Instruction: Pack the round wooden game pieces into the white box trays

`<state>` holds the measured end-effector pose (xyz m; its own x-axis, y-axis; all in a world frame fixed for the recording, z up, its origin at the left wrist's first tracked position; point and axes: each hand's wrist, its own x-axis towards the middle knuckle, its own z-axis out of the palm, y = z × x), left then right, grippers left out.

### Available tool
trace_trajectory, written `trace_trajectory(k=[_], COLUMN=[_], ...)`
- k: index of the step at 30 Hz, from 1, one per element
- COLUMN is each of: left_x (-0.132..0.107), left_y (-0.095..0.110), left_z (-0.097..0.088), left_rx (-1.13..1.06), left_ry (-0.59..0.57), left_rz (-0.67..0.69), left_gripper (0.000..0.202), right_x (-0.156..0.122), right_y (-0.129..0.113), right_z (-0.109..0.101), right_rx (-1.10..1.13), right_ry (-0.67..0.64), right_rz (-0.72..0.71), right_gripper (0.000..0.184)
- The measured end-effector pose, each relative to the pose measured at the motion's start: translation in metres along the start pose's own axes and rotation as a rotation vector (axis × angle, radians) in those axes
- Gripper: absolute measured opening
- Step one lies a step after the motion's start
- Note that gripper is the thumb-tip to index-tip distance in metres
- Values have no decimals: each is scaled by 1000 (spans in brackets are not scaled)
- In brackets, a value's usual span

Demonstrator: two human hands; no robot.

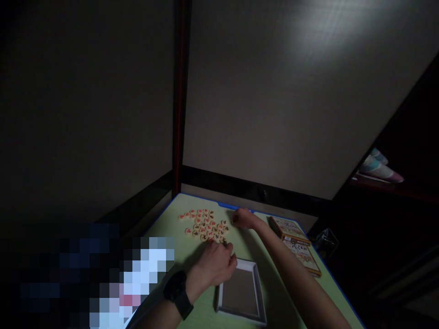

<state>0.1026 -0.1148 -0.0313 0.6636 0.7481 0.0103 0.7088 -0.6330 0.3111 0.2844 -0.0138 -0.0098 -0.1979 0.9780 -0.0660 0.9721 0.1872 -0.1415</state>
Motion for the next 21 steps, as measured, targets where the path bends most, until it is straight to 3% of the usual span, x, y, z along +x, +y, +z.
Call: trace_trajectory(k=[13,21], left_x=[-2,-3], left_y=[0,2], left_z=[2,-1], left_rx=[79,74], left_ry=[53,50], left_rz=[7,-4], left_gripper=[38,38], right_x=[18,28], right_y=[-17,-24], right_z=[16,17], right_rx=[114,144], right_ry=[-48,-62], right_rz=[-110,-155], right_gripper=[34,34])
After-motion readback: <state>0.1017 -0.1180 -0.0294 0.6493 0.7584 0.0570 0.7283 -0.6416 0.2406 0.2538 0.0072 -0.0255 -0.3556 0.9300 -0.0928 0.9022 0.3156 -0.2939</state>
